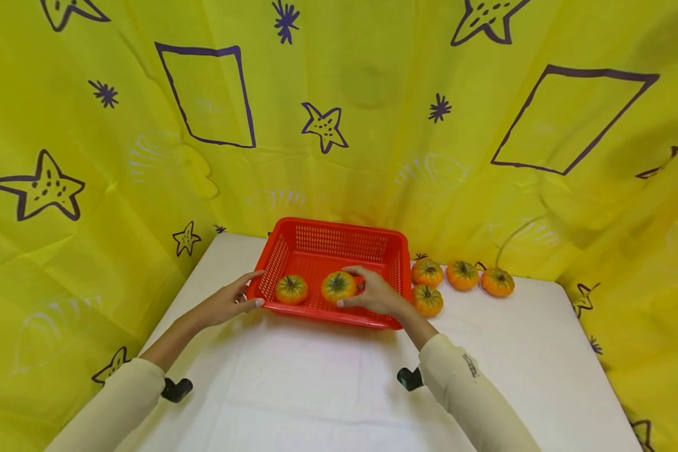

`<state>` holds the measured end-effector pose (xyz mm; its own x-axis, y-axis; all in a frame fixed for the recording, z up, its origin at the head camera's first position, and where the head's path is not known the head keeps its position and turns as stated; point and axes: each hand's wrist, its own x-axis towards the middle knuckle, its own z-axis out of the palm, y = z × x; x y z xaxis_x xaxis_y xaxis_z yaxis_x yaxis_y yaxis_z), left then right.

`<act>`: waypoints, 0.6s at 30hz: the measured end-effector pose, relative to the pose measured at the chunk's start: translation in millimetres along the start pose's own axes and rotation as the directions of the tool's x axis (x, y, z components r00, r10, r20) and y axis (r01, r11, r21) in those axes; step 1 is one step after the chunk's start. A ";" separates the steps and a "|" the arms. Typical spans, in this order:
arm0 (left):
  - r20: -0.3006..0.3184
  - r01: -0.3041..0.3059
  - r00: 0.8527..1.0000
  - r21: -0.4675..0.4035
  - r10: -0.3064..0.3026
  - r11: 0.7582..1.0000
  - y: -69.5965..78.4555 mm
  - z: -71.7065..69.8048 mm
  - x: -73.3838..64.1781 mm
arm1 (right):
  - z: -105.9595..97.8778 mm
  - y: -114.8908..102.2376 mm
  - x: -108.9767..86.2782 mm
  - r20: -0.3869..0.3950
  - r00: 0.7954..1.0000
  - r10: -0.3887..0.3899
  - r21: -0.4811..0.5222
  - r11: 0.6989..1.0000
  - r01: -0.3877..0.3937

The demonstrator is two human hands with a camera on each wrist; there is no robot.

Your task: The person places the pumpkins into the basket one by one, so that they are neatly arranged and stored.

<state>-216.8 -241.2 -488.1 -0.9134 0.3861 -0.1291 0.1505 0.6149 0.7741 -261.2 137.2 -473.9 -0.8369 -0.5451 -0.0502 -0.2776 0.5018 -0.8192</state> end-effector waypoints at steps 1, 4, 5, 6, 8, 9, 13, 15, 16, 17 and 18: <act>0.000 0.001 1.000 -0.002 -0.001 1.000 -0.2 0.0 -0.1 | 1.1 0.7 1.9 0.004 1.000 0.004 0.009 1.000 -0.004; 0.000 0.003 1.000 -0.004 -0.003 1.000 -0.7 -0.3 0.2 | 4.8 1.1 6.8 0.017 1.000 -0.002 0.022 1.000 0.002; 0.001 0.002 1.000 -0.005 -0.002 1.000 -0.7 -0.5 0.0 | 6.0 0.9 8.3 0.021 1.000 0.002 0.031 1.000 -0.002; 0.001 0.000 1.000 -0.005 0.000 1.000 -1.3 -0.8 0.3 | 7.1 0.4 9.6 0.024 1.000 0.006 0.036 0.999 -0.007; 0.000 -0.004 1.000 -0.005 0.004 1.000 -1.5 -1.2 0.1 | 9.4 -0.5 12.5 0.026 1.000 0.014 0.041 0.999 -0.015; -0.002 -0.007 1.000 -0.006 0.007 1.000 -1.7 -1.2 0.2 | 10.4 -0.8 13.8 0.029 0.999 0.023 0.041 0.999 -0.024; -0.005 -0.010 1.000 -0.006 0.010 1.000 -2.1 -0.3 -0.1 | 14.1 0.5 19.6 0.043 0.998 0.036 0.034 0.999 -0.038; -0.003 -0.008 1.000 -0.006 0.008 1.000 -2.6 0.3 -0.2 | 15.9 1.3 22.9 0.052 0.998 0.046 0.028 0.998 -0.047; -0.004 -0.007 1.000 -0.005 0.007 1.000 -3.0 0.3 -0.2 | 16.5 1.3 24.6 0.056 0.997 0.047 0.028 0.998 -0.048; -0.004 -0.007 1.000 -0.003 0.007 1.000 -3.5 0.3 -0.1 | 17.3 1.3 26.5 0.057 0.997 0.050 0.029 0.998 -0.052; -0.005 -0.007 1.000 -0.003 0.007 1.000 -3.8 0.2 -0.1 | 17.7 1.1 28.1 0.057 0.997 0.054 0.027 0.998 -0.056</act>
<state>-217.2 -243.5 -491.1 -0.9144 0.3865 -0.1207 0.1556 0.6105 0.7766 -276.7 110.5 -486.4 -0.8227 -0.5542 -0.1266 -0.2176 0.5128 -0.8305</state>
